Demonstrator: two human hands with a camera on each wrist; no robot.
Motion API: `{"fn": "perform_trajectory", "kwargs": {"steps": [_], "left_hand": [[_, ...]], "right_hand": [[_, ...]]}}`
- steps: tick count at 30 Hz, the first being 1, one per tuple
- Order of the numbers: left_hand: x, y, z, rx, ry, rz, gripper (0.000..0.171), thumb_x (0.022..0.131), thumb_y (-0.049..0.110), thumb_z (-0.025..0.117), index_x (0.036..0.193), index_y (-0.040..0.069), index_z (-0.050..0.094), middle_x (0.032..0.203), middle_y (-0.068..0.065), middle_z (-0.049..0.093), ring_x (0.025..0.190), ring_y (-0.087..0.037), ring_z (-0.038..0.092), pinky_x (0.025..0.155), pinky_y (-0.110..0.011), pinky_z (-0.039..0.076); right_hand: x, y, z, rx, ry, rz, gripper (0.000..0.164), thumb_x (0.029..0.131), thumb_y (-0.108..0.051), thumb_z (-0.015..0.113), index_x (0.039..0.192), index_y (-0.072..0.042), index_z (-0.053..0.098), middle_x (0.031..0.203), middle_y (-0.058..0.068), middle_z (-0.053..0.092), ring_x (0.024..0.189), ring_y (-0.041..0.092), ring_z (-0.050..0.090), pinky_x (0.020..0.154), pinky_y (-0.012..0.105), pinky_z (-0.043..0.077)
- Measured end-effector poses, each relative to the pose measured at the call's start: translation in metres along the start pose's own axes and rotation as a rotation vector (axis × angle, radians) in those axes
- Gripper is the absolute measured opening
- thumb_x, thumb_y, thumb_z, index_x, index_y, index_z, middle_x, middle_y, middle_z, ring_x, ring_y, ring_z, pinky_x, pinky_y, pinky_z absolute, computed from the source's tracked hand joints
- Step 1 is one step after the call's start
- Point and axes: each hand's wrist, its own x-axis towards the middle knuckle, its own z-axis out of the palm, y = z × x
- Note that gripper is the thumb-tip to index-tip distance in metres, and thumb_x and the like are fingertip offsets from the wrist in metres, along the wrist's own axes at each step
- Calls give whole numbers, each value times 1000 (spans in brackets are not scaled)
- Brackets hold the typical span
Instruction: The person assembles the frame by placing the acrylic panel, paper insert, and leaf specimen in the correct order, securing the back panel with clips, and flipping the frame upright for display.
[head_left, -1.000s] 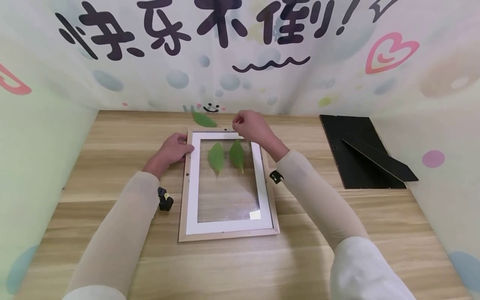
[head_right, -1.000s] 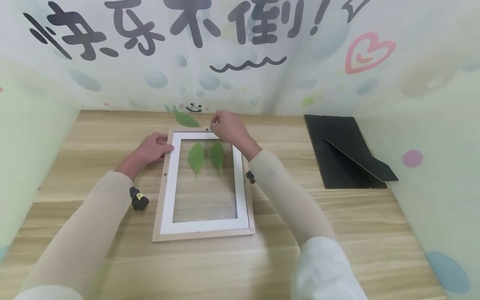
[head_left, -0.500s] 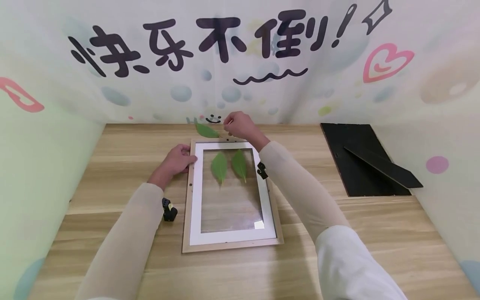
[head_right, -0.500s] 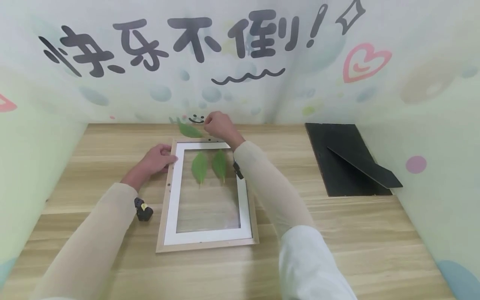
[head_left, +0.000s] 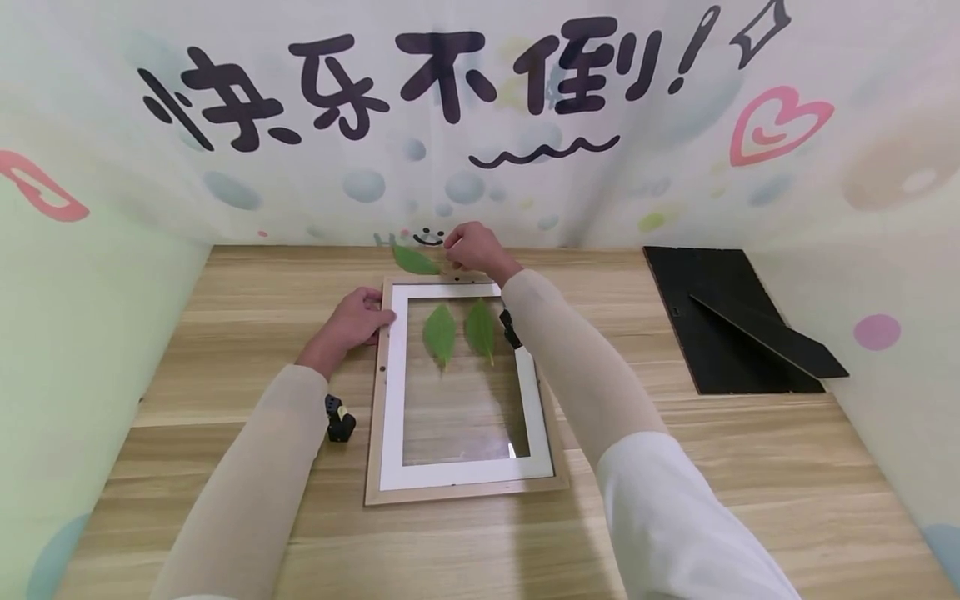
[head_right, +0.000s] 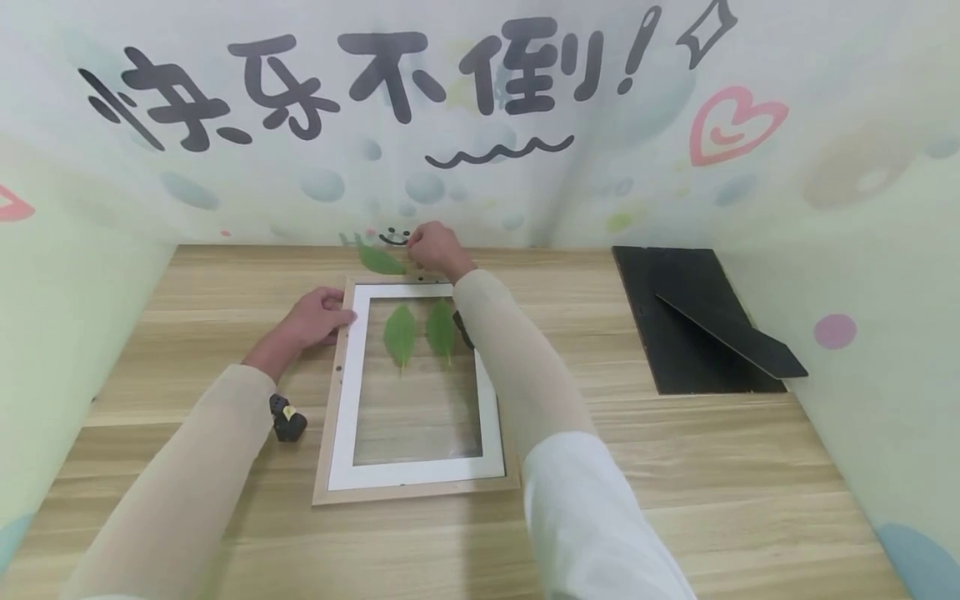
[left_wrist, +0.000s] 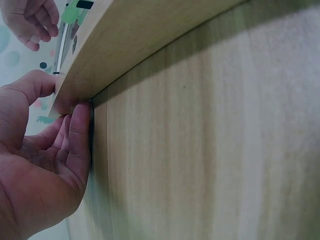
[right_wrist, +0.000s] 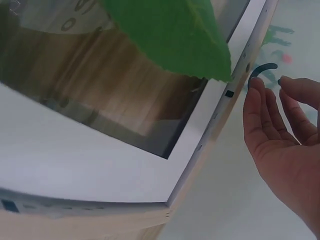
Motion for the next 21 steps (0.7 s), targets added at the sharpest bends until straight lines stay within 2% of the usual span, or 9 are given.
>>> {"fn": "perform_trajectory", "kwargs": {"steps": [4,11,21], "left_hand": [[2,-2,0,-5,-4,-6,60,96,21,57,147,4,30,129,-18,50,100,-24,59,76,-27,53],[4,-2,1,4,9,-5,61,95,21,59,147,5,31,130,-18,50,103,-26,59,78,-29,54],[4,-3,1,0,15,-2,61,95,21,58,147,5,31,131,-18,50,104,-26,58,78,-30,53]], "right_hand": [[2,2,2,28,-9,18,30,90,-1,55,119,5,61,106,14,62,98,30,64,84,36,55],[6,9,6,56,-19,65,30,91,-1,53,120,2,63,107,19,66,89,25,62,71,27,52],[12,16,16,44,-6,66,27,88,-4,59,115,-2,66,104,8,65,92,18,57,78,28,47]]}}
